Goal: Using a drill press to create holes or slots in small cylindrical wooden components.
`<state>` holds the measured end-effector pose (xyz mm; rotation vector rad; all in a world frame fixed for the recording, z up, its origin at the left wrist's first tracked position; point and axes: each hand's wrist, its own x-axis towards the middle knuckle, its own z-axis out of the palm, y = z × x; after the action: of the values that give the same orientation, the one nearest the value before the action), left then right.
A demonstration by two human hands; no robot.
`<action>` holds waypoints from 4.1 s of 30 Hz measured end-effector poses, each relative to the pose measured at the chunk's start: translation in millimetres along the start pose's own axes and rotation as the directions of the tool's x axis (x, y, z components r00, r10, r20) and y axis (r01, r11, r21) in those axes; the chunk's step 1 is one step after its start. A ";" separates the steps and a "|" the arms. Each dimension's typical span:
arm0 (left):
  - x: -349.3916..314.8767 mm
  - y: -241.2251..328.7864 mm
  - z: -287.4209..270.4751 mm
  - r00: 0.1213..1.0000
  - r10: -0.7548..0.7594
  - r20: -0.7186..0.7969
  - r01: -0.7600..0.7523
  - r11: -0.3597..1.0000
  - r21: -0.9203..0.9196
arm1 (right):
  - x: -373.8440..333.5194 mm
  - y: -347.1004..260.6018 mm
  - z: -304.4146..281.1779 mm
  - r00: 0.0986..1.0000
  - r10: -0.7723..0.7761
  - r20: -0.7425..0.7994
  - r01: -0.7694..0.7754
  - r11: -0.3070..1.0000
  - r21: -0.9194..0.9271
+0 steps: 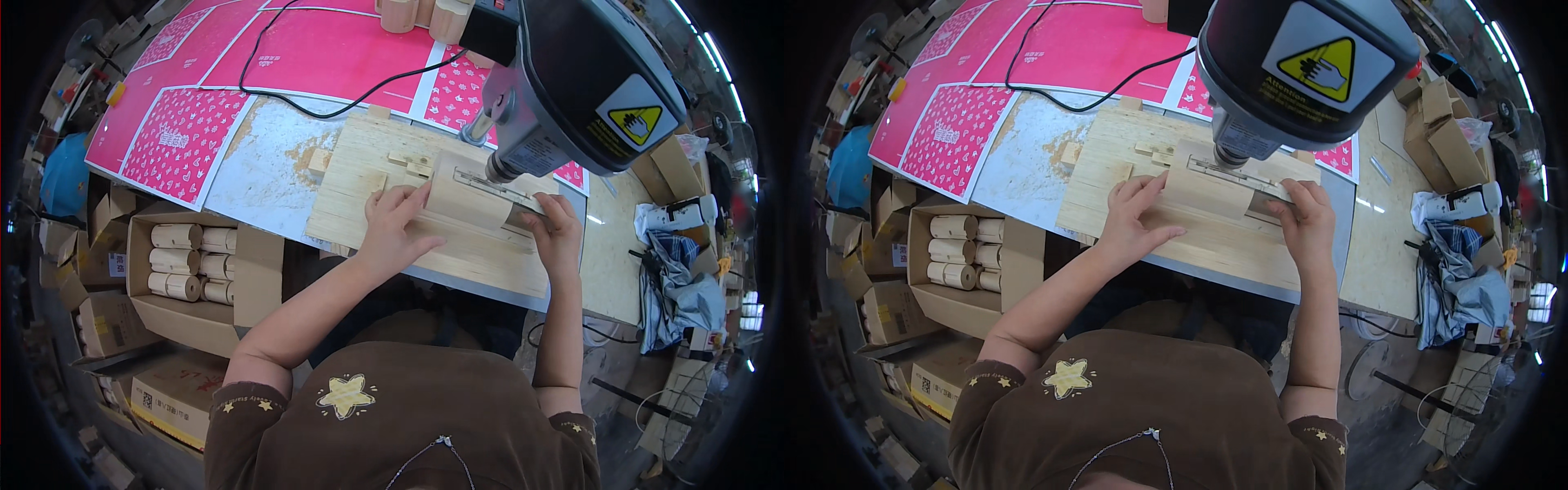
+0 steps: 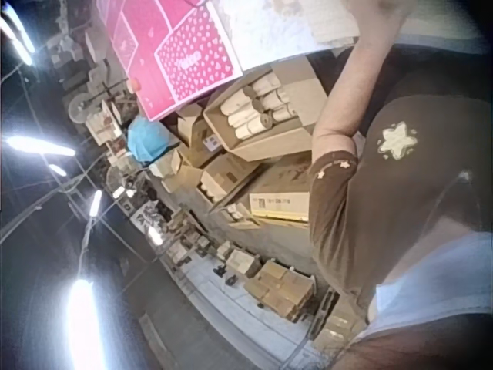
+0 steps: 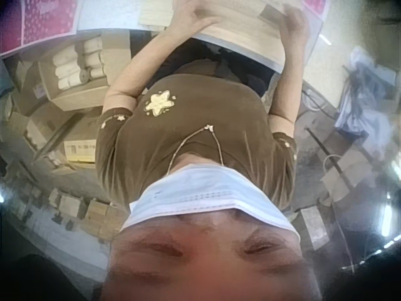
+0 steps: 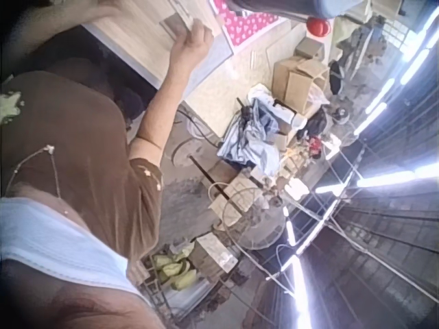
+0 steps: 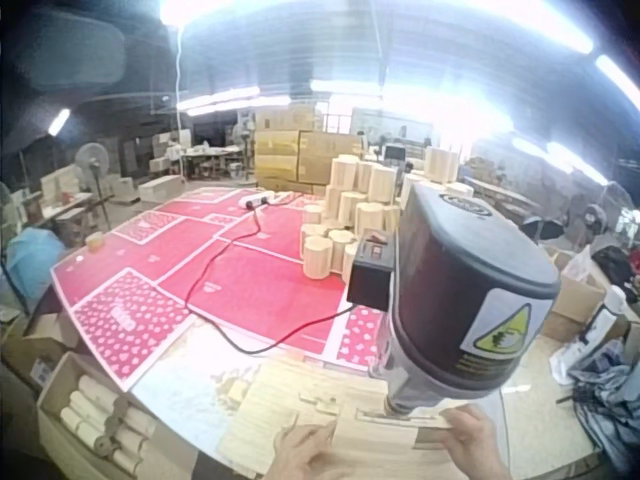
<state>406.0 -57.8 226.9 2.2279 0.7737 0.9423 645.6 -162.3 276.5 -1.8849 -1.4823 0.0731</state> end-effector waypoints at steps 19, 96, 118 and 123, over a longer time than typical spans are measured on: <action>20.0 -44.6 -8.4 0.997 0.035 0.074 -0.038 0.999 0.035 | 125.1 -43.1 -88.3 0.910 0.008 -0.414 0.216 0.844 0.491; 10.6 -37.6 -121.3 0.977 -0.140 0.162 0.187 0.923 -0.335 | -29.1 -19.1 -13.1 0.983 -0.137 0.123 0.158 0.970 -0.184; 20.2 -8.1 -50.5 0.701 -0.619 0.354 0.706 0.533 -0.468 | -33.7 -21.8 -12.7 0.984 -0.108 0.144 0.132 0.977 -0.166; 18.3 -0.9 -26.2 0.739 -0.512 0.437 0.673 0.556 -0.487 | -26.9 -29.4 -3.4 0.982 -0.139 0.125 0.155 0.979 -0.133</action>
<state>396.3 -36.9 249.0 1.2974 0.8637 0.4491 614.0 -185.0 285.5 -1.9025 -1.7423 0.0065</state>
